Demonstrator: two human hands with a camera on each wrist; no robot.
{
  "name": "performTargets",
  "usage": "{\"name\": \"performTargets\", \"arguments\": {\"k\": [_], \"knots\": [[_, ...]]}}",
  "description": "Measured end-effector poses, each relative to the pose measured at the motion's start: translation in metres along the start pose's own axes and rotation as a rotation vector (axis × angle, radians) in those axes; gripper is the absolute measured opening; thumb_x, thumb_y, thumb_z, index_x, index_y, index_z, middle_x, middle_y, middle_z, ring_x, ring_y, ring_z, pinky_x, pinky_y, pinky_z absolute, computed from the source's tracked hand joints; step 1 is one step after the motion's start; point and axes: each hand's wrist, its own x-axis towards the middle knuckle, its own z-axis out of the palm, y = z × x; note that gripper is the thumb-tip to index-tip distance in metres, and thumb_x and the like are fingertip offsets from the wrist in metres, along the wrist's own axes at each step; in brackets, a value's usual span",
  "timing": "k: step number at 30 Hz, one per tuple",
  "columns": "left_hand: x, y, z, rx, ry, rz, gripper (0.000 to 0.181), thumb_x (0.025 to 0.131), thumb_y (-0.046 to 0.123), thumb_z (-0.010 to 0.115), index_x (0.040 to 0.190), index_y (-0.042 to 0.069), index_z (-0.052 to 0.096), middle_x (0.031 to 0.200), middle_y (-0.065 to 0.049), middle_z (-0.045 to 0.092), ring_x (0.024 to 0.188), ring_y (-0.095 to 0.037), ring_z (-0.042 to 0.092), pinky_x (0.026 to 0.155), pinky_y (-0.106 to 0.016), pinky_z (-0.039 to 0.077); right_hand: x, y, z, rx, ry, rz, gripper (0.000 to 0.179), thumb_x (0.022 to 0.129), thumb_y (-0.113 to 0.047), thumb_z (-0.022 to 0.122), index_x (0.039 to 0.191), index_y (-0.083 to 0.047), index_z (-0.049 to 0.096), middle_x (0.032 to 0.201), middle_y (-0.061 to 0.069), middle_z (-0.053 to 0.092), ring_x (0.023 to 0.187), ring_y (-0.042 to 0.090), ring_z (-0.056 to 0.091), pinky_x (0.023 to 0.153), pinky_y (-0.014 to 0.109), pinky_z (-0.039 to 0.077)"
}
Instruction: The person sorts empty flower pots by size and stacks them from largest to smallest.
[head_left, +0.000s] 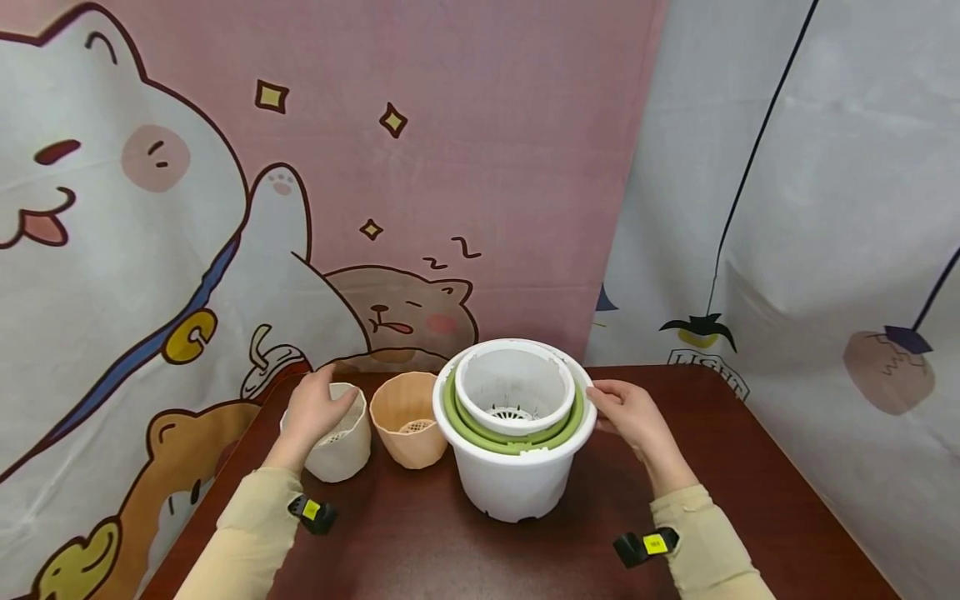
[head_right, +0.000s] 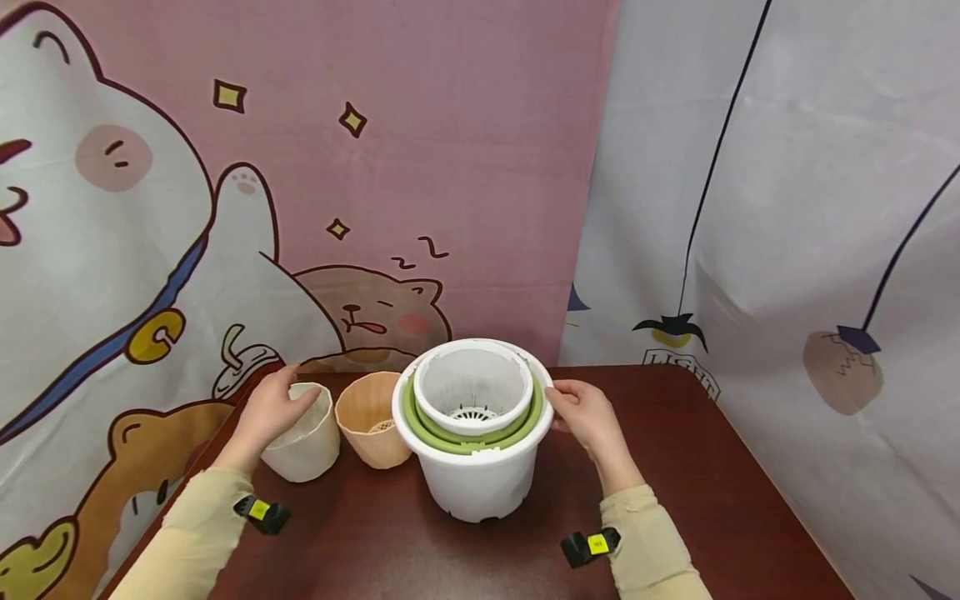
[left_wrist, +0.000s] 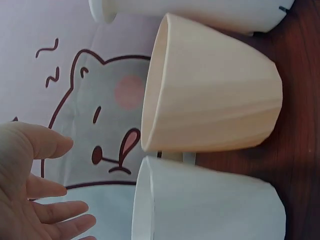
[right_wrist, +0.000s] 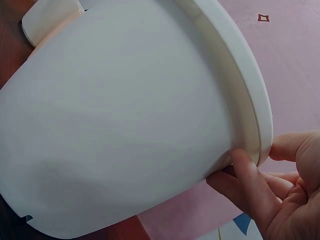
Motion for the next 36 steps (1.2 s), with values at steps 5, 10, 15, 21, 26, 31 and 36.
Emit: {"name": "performTargets", "arguments": {"k": [5,10,15,21,26,31,36], "knots": [[-0.002,-0.011,-0.008,0.007,0.008,-0.010,0.068,0.094,0.026,0.061,0.140,-0.017,0.038,0.136,-0.040,0.043,0.125,-0.055,0.042,0.103,-0.063,0.036,0.000,0.000,0.000,0.000,-0.002,0.002,0.048,0.100,-0.023,0.061,0.132,0.011,0.053,0.119,0.026,0.064,0.087,0.019,0.068,0.075,0.033,0.059],[-0.003,-0.022,-0.012,0.007,0.023,-0.021,0.068,0.094,0.027,0.060,0.139,-0.018,0.038,0.136,-0.041,0.043,0.125,-0.055,0.041,0.103,-0.063,0.035,0.000,0.000,0.000,0.005,-0.002,0.003,0.047,0.100,-0.022,0.061,0.132,0.012,0.053,0.118,0.026,0.064,0.086,0.017,0.068,0.076,0.034,0.059],[-0.004,-0.035,-0.013,0.021,0.039,-0.032,0.067,0.094,0.027,0.061,0.137,-0.019,0.039,0.133,-0.042,0.044,0.122,-0.056,0.043,0.101,-0.064,0.037,0.001,0.001,0.000,0.006,-0.002,0.003,0.047,0.100,-0.022,0.060,0.132,0.011,0.053,0.118,0.026,0.064,0.085,0.017,0.068,0.075,0.032,0.059],[-0.005,-0.050,-0.013,0.012,0.032,-0.056,0.070,0.094,0.028,0.062,0.137,-0.022,0.036,0.133,-0.045,0.042,0.121,-0.058,0.042,0.100,-0.065,0.037,0.000,0.000,0.000,0.031,-0.006,-0.010,0.047,0.100,-0.021,0.060,0.132,0.013,0.052,0.119,0.027,0.064,0.084,0.015,0.067,0.074,0.030,0.058],[-0.007,-0.058,-0.014,-0.007,-0.002,-0.113,0.075,0.095,0.030,0.059,0.140,-0.022,0.031,0.137,-0.045,0.037,0.125,-0.059,0.038,0.102,-0.066,0.034,0.000,0.001,0.000,0.048,-0.012,-0.020,0.047,0.100,-0.019,0.059,0.132,0.014,0.051,0.119,0.027,0.063,0.084,0.013,0.067,0.072,0.029,0.058],[-0.009,-0.065,-0.014,-0.004,-0.019,-0.146,0.076,0.095,0.031,0.059,0.140,-0.023,0.030,0.137,-0.046,0.036,0.125,-0.060,0.038,0.101,-0.066,0.035,0.000,0.001,0.000,0.044,-0.013,-0.013,0.047,0.100,-0.020,0.060,0.132,0.014,0.051,0.120,0.027,0.063,0.084,0.014,0.067,0.073,0.030,0.058],[-0.009,-0.072,-0.013,0.006,-0.036,-0.178,0.077,0.095,0.032,0.059,0.138,-0.025,0.030,0.136,-0.047,0.036,0.123,-0.060,0.039,0.100,-0.066,0.037,0.000,0.000,0.000,0.048,-0.018,-0.012,0.048,0.100,-0.020,0.059,0.133,0.014,0.050,0.120,0.027,0.063,0.085,0.016,0.067,0.073,0.030,0.059]]}}
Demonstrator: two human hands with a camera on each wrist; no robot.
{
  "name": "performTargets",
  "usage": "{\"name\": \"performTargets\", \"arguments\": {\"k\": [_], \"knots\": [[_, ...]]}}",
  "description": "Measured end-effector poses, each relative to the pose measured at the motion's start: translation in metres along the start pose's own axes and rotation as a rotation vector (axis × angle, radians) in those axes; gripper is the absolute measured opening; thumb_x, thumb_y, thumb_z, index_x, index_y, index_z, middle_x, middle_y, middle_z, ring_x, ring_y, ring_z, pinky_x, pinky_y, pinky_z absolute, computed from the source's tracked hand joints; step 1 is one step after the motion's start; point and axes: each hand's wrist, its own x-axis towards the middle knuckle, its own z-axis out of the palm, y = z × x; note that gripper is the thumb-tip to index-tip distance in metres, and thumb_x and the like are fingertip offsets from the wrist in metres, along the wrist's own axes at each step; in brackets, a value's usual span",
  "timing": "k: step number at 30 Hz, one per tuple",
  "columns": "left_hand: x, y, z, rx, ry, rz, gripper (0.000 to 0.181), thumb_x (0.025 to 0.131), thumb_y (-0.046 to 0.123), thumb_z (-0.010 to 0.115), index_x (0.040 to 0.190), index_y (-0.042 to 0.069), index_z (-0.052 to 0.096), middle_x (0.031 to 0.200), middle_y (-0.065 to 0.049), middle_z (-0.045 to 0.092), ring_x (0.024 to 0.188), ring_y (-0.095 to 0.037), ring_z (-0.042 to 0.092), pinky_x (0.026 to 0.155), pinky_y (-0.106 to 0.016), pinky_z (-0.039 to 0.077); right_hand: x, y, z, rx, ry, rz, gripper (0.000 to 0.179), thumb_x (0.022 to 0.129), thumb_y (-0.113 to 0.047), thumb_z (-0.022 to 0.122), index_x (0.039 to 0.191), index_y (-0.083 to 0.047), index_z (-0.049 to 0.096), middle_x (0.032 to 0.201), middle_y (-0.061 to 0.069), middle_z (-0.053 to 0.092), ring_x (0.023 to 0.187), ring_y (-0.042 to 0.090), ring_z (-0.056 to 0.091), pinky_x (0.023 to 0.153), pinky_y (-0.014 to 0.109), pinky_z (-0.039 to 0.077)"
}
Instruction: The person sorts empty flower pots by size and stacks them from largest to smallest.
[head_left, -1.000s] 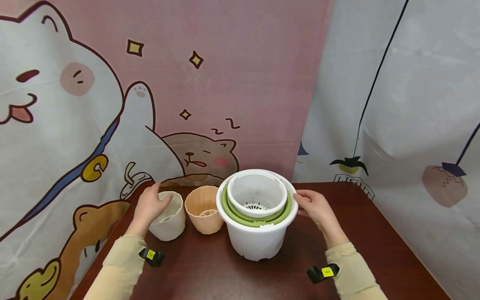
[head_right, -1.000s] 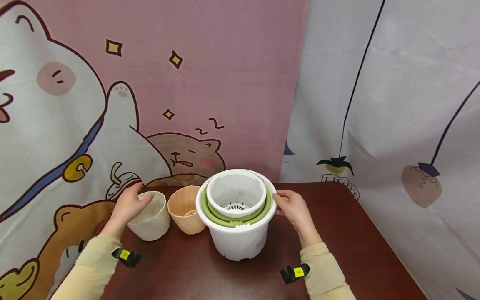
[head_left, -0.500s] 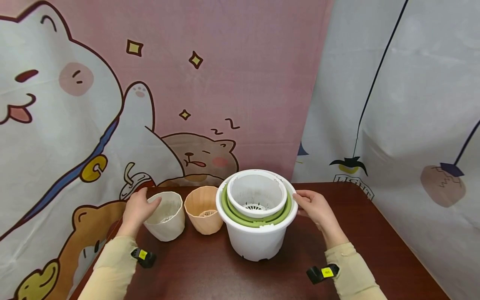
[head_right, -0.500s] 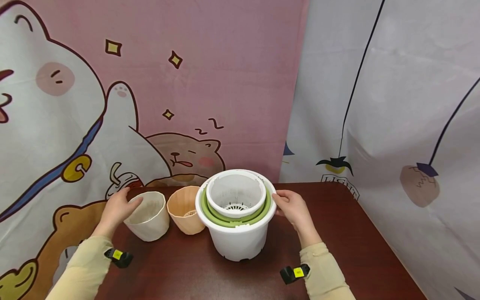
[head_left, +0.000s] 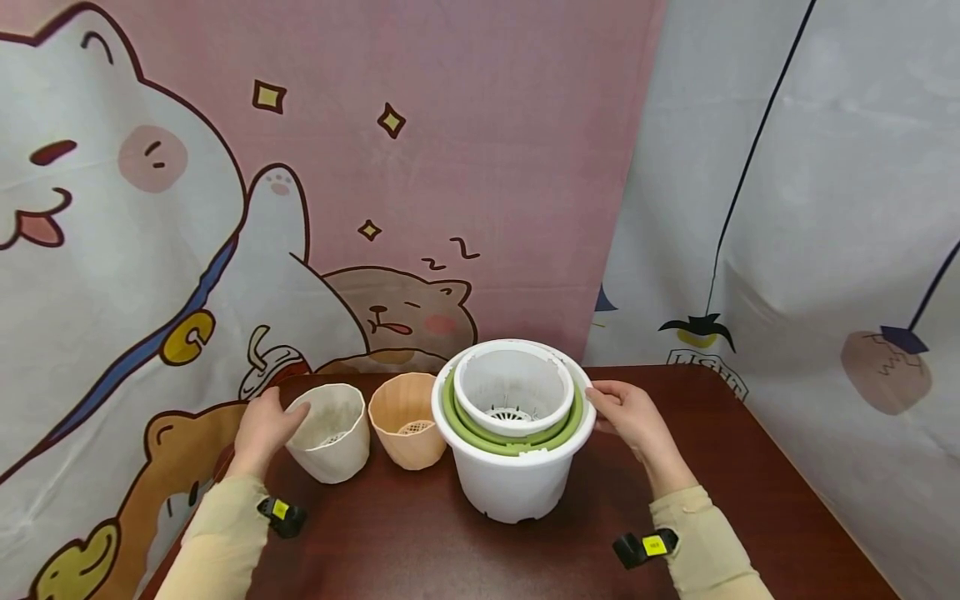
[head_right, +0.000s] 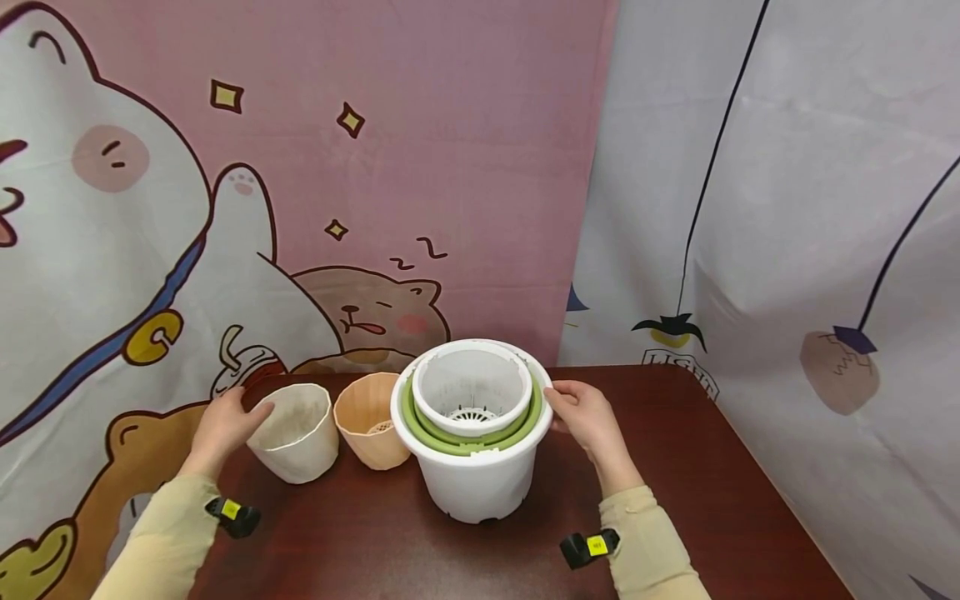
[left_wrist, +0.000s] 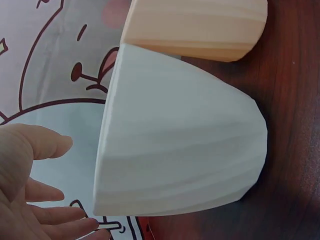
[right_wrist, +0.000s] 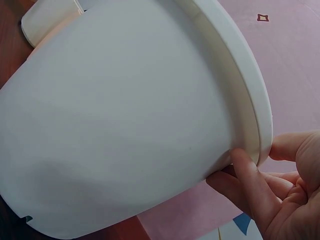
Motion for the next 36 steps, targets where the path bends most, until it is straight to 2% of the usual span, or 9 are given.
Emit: {"name": "performTargets", "arguments": {"k": [14,25,28,31,33,36], "knots": [[0.005,-0.012,0.012,-0.020,-0.057,-0.075,0.077,0.096,0.033,0.056,0.137,-0.026,0.030,0.136,-0.046,0.037,0.122,-0.059,0.042,0.101,-0.063,0.038,0.001,0.002,0.000,-0.002,0.009,0.009,0.045,0.100,-0.020,0.059,0.131,0.012,0.053,0.119,0.026,0.064,0.090,0.023,0.068,0.075,0.031,0.058],[0.003,-0.011,0.017,-0.032,-0.071,-0.095,0.063,0.096,0.026,0.052,0.131,-0.025,0.038,0.132,-0.046,0.041,0.118,-0.058,0.046,0.098,-0.063,0.041,0.001,0.002,-0.001,-0.009,0.008,0.015,0.048,0.100,-0.022,0.060,0.133,0.012,0.052,0.122,0.028,0.062,0.088,0.017,0.068,0.077,0.032,0.058],[0.004,-0.012,0.017,-0.018,-0.055,-0.090,0.054,0.093,0.022,0.050,0.123,-0.023,0.046,0.121,-0.044,0.051,0.103,-0.052,0.055,0.087,-0.059,0.048,0.001,0.002,-0.001,-0.011,0.007,0.013,0.049,0.100,-0.022,0.060,0.133,0.012,0.051,0.122,0.028,0.062,0.089,0.018,0.068,0.077,0.034,0.058],[0.003,-0.013,0.018,-0.036,-0.045,-0.102,0.042,0.088,0.016,0.048,0.111,-0.020,0.051,0.104,-0.038,0.058,0.078,-0.041,0.061,0.067,-0.048,0.053,0.001,0.002,0.000,-0.006,0.009,0.015,0.048,0.100,-0.022,0.060,0.133,0.012,0.052,0.121,0.028,0.062,0.089,0.020,0.068,0.078,0.035,0.058],[0.002,-0.015,0.018,-0.061,-0.046,-0.118,0.036,0.085,0.012,0.048,0.105,-0.018,0.052,0.096,-0.035,0.059,0.065,-0.036,0.062,0.054,-0.042,0.053,0.001,0.002,0.000,-0.002,0.011,0.018,0.047,0.100,-0.021,0.060,0.132,0.012,0.052,0.121,0.028,0.063,0.089,0.021,0.068,0.077,0.035,0.058],[0.000,-0.016,0.019,-0.106,-0.056,-0.151,0.033,0.083,0.008,0.046,0.105,-0.016,0.052,0.095,-0.035,0.059,0.056,-0.033,0.064,0.046,-0.037,0.053,0.001,0.002,0.000,-0.002,0.011,0.019,0.047,0.100,-0.021,0.061,0.132,0.012,0.052,0.121,0.028,0.063,0.090,0.022,0.068,0.078,0.035,0.058]]}}
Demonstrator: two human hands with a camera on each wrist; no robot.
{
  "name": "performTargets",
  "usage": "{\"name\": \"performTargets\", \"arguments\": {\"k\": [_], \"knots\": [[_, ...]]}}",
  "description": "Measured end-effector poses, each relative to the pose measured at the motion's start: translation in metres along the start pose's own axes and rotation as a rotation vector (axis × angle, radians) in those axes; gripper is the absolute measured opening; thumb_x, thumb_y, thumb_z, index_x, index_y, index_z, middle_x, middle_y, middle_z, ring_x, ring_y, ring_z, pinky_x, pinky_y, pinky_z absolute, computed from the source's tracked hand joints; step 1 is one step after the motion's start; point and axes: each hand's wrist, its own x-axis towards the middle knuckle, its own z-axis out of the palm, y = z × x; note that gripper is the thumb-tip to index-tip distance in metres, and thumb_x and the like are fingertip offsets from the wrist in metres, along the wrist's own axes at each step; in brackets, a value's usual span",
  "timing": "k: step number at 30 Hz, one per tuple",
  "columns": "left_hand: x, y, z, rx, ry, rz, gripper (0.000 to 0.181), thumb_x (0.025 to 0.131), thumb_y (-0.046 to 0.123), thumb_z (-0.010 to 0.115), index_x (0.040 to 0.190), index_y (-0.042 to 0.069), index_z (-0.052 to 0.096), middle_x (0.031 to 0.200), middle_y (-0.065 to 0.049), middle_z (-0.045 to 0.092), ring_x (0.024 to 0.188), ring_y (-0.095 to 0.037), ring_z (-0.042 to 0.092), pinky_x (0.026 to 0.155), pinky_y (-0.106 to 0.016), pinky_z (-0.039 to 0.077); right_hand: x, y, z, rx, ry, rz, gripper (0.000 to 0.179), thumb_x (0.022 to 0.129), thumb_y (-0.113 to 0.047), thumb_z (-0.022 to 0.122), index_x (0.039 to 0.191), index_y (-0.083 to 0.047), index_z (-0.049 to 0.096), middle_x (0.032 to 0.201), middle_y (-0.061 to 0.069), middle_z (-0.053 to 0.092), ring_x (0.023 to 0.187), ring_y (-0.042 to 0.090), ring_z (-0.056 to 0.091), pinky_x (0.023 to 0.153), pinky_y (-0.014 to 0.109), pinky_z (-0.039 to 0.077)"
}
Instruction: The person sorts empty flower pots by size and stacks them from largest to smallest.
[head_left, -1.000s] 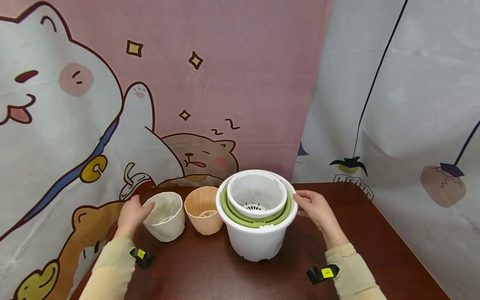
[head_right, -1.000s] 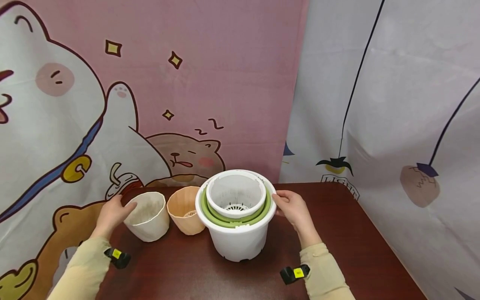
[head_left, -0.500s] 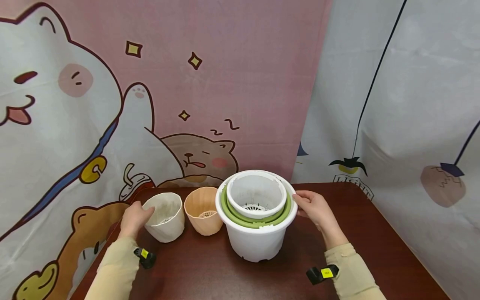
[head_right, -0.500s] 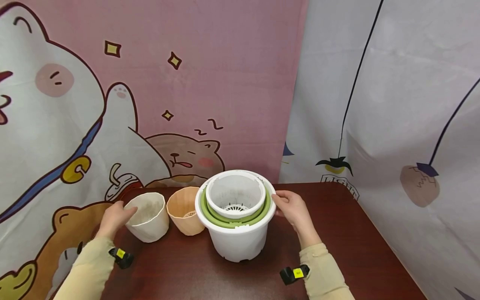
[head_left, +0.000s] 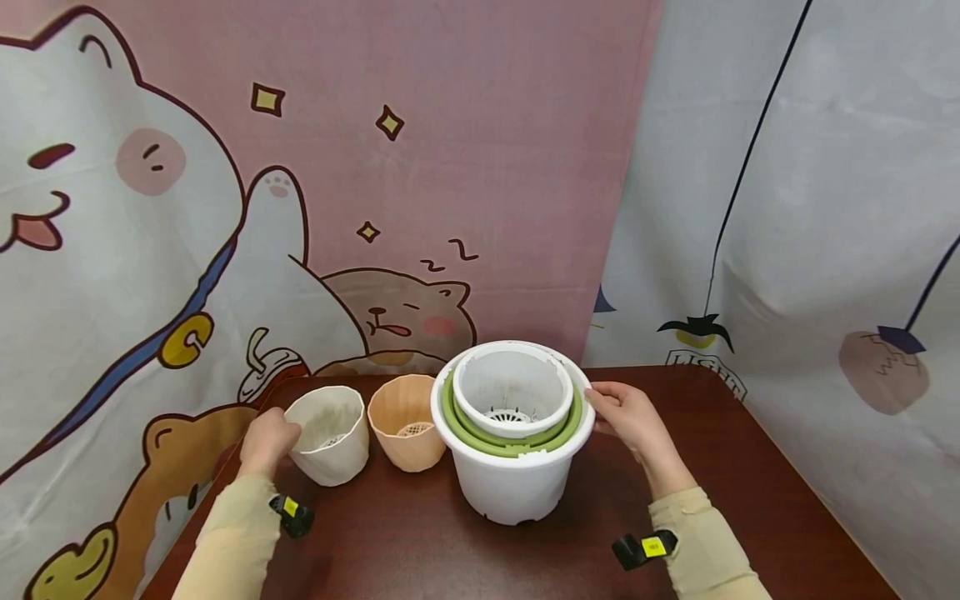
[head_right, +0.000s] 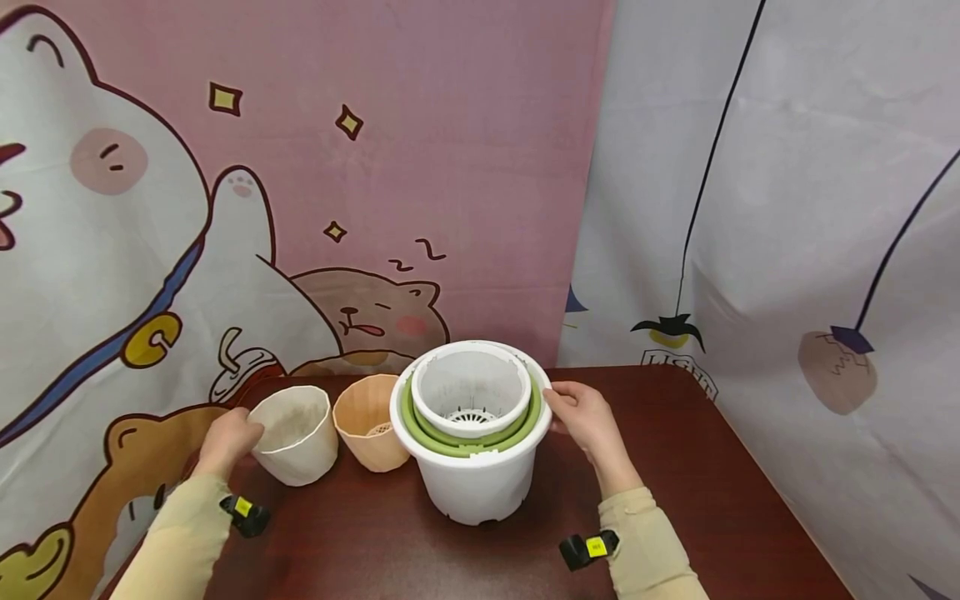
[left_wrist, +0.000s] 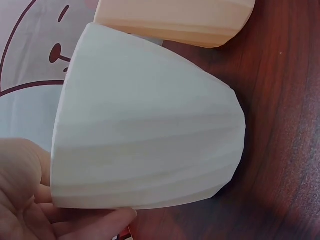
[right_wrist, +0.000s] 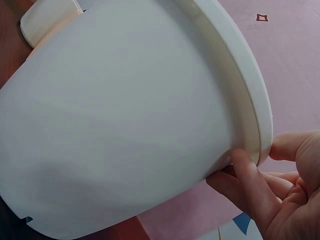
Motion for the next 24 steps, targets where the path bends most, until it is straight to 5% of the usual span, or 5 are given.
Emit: {"name": "performTargets", "arguments": {"k": [10,24], "knots": [[0.000,-0.005,0.000,-0.090,0.013,-0.011,0.031,0.082,0.001,0.047,0.106,-0.017,0.054,0.098,-0.038,0.059,0.054,-0.029,0.065,0.047,-0.039,0.056,-0.002,-0.001,0.000,-0.012,0.003,-0.007,0.047,0.100,-0.020,0.060,0.132,0.013,0.052,0.121,0.028,0.062,0.089,0.020,0.069,0.080,0.040,0.058],[-0.003,-0.011,-0.008,-0.089,0.049,-0.008,0.025,0.081,0.001,0.046,0.095,-0.018,0.053,0.089,-0.040,0.059,0.052,-0.034,0.067,0.045,-0.038,0.055,-0.002,-0.002,0.001,0.005,-0.005,-0.002,0.047,0.100,-0.020,0.060,0.132,0.013,0.052,0.121,0.028,0.063,0.087,0.017,0.069,0.079,0.038,0.058]]}}
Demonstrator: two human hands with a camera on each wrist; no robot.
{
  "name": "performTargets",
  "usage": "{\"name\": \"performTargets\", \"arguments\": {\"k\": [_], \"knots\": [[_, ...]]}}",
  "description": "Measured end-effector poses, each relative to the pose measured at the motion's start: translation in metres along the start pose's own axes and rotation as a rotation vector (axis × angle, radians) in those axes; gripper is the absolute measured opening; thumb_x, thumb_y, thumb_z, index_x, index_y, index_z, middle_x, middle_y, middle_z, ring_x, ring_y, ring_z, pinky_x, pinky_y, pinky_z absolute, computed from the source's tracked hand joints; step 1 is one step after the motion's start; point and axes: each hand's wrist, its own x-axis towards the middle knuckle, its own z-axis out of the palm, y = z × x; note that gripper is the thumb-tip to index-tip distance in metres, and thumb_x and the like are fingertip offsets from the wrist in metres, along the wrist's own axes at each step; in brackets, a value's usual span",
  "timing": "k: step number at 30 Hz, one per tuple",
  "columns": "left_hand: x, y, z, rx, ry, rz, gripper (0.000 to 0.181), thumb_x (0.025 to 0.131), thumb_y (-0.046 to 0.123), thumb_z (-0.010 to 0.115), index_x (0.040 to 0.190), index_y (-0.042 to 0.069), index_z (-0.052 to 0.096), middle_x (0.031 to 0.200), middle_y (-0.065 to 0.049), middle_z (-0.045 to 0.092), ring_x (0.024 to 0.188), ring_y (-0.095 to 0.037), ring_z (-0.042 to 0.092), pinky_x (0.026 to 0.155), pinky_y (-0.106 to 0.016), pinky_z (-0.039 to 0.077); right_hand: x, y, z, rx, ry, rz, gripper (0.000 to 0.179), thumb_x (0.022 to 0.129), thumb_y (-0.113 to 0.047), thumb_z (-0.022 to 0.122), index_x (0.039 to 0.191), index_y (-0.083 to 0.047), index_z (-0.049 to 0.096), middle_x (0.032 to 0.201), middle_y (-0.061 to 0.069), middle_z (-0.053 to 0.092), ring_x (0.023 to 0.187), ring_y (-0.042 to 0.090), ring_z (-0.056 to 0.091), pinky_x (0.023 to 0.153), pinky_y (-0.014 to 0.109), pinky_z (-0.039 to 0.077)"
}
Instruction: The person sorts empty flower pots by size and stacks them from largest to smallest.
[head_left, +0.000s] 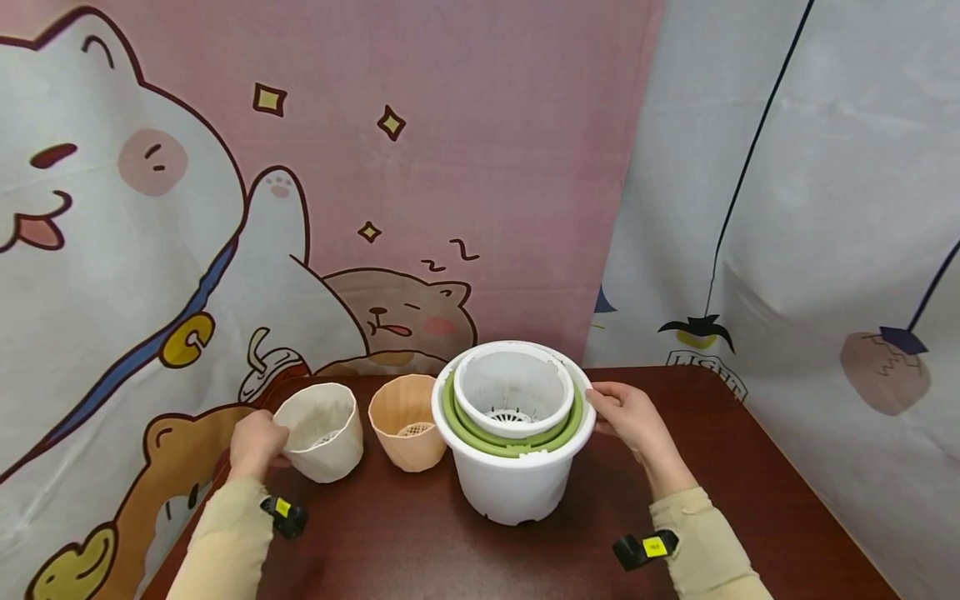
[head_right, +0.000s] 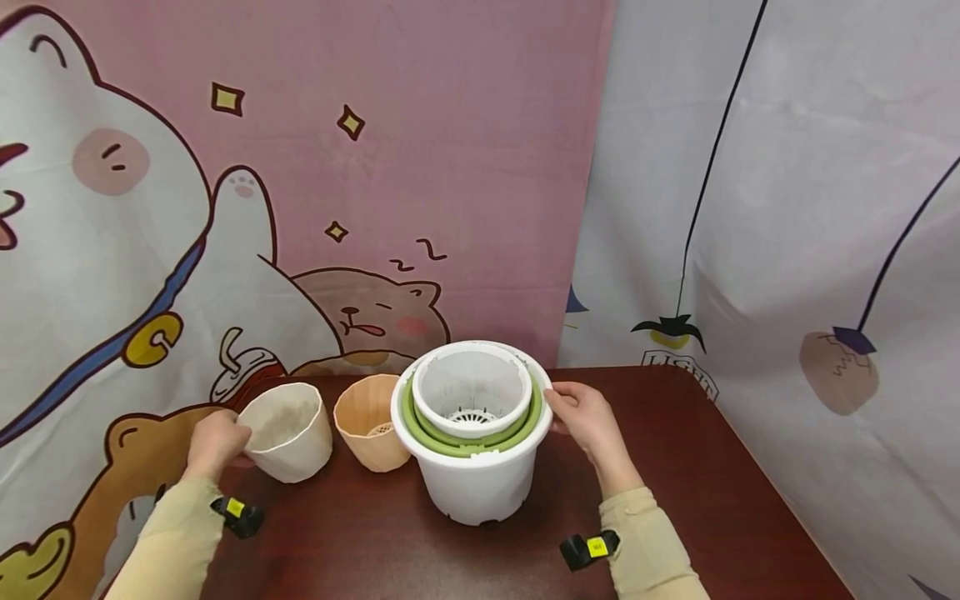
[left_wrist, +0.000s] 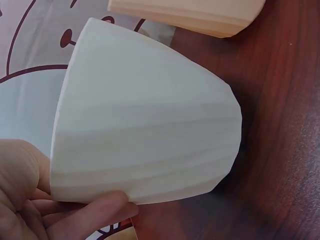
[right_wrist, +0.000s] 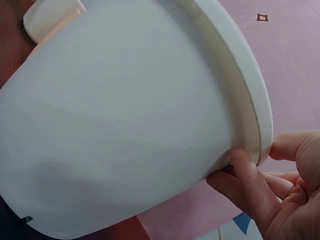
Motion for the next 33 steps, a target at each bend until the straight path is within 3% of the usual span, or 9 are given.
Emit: {"name": "performTargets", "arguments": {"k": [11,17,33], "knots": [[0.000,0.004,-0.018,-0.020,0.030,0.025,0.030,0.081,0.001,0.045,0.100,-0.020,0.055,0.091,-0.040,0.060,0.053,-0.035,0.067,0.046,-0.039,0.056,0.001,-0.001,-0.001,-0.007,0.000,-0.007,0.048,0.100,-0.021,0.060,0.133,0.013,0.051,0.120,0.028,0.063,0.086,0.016,0.068,0.075,0.032,0.059],[-0.001,0.012,-0.027,0.020,0.062,0.068,0.029,0.081,0.001,0.045,0.099,-0.019,0.057,0.088,-0.036,0.063,0.051,-0.030,0.066,0.046,-0.038,0.055,-0.001,-0.002,0.000,-0.009,-0.003,-0.011,0.049,0.100,-0.021,0.060,0.133,0.013,0.051,0.121,0.028,0.063,0.085,0.016,0.068,0.075,0.032,0.059],[0.000,0.039,-0.043,0.012,0.107,0.143,0.031,0.082,0.000,0.043,0.101,-0.017,0.060,0.091,-0.033,0.064,0.057,-0.030,0.066,0.045,-0.037,0.055,0.000,-0.001,-0.001,-0.016,0.001,-0.007,0.048,0.100,-0.021,0.060,0.132,0.013,0.052,0.120,0.028,0.063,0.087,0.018,0.068,0.075,0.032,0.059]]}}
